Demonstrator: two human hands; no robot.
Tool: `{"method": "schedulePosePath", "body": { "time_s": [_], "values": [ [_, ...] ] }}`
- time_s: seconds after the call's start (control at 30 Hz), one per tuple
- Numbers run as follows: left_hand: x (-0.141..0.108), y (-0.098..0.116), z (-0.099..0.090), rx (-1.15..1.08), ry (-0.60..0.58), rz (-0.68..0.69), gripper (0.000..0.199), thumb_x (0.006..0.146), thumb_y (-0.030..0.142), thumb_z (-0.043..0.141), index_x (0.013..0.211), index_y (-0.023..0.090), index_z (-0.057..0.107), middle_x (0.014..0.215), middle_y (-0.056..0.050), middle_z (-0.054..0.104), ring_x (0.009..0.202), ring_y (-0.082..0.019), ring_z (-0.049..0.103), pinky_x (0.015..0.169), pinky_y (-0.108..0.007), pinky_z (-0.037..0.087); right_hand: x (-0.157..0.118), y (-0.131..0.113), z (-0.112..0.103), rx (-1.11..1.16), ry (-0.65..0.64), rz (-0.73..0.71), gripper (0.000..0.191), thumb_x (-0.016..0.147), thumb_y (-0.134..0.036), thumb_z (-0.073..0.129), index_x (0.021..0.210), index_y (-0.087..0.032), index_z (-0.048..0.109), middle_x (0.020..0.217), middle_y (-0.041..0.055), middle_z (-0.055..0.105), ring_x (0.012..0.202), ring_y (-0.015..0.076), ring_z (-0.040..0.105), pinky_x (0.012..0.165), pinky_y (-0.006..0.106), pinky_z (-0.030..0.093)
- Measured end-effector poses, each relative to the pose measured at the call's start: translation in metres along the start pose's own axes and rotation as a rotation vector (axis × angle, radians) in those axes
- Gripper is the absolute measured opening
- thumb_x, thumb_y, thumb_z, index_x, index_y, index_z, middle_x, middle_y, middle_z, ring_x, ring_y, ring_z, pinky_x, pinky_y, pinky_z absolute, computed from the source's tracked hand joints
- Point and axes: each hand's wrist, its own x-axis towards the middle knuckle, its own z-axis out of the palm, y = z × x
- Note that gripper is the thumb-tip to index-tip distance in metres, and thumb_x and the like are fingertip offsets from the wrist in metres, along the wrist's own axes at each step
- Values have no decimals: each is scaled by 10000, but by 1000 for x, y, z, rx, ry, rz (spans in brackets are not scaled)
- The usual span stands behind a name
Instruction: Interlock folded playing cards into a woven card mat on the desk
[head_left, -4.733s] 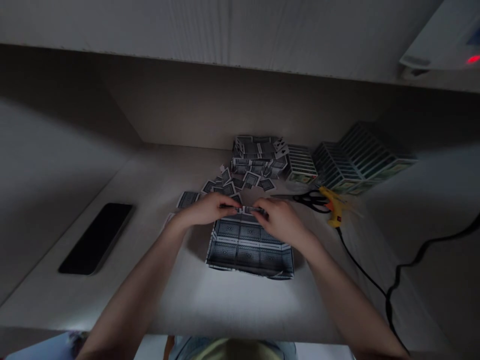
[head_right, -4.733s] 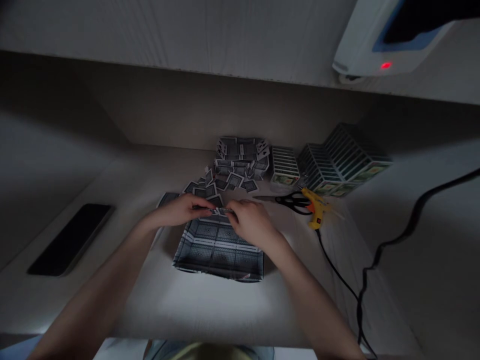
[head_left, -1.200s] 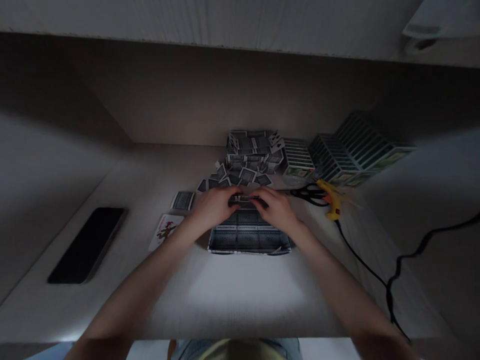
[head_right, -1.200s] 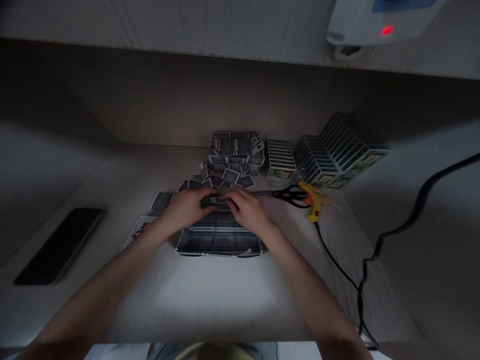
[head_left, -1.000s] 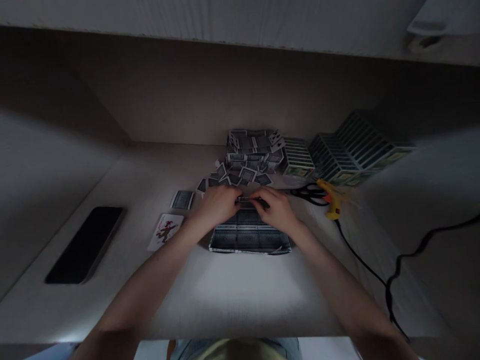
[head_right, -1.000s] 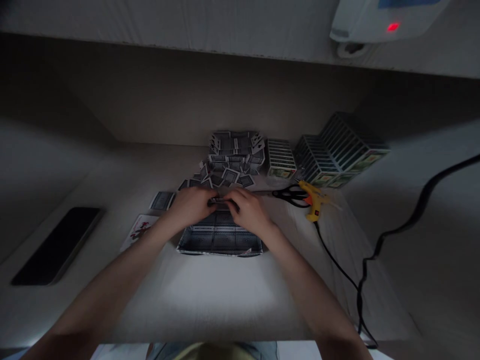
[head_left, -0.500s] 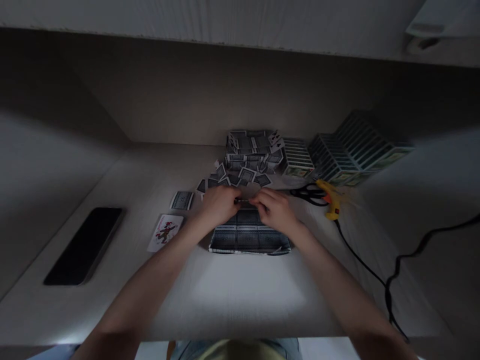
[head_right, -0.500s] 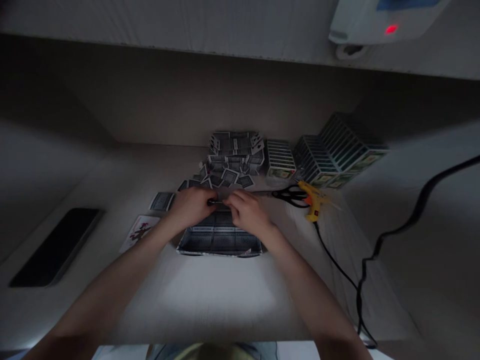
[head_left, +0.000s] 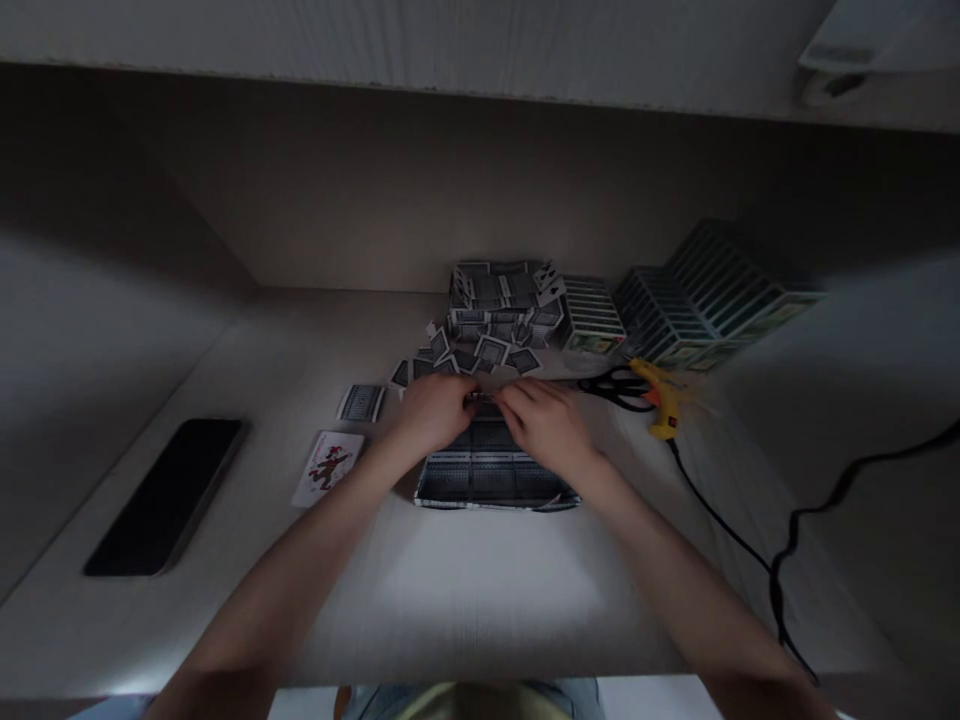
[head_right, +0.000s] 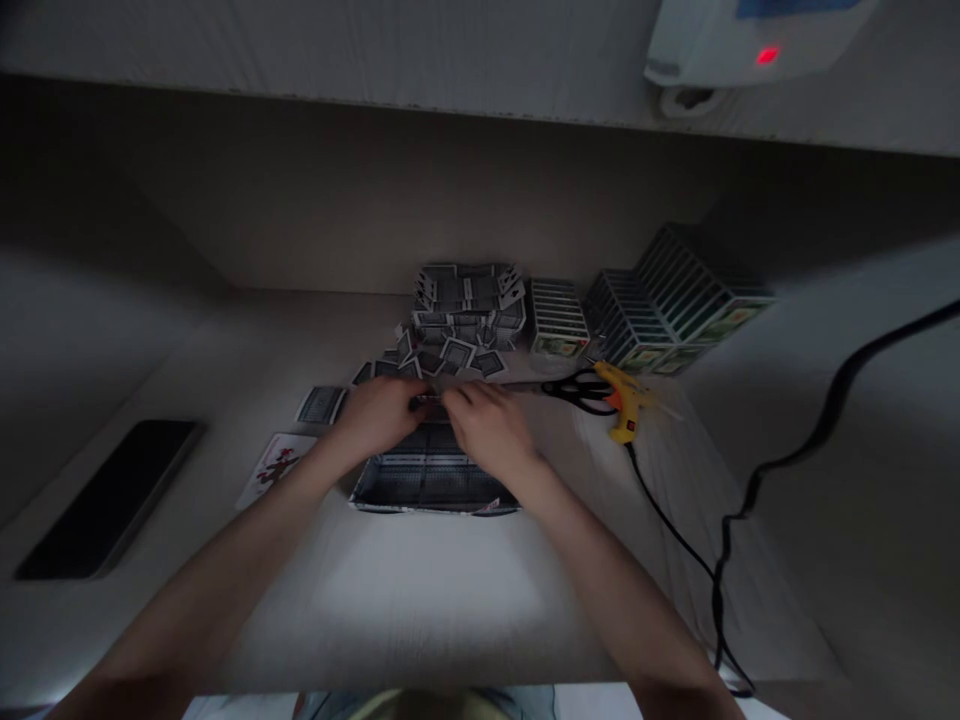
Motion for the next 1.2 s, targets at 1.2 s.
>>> {"method": "schedulePosePath", "body": {
  "time_s": [1.2],
  "values": [
    [-1,-9,1,-119,-152,72,300,772,426,490,756,199,685,730,-67,686,705,-192,623,548,-256,366,4,4,-14,360,-51,26,258,742,-14,503,825,-199,663,793,24,672,768,155,606,678,264,452]
  ]
}}
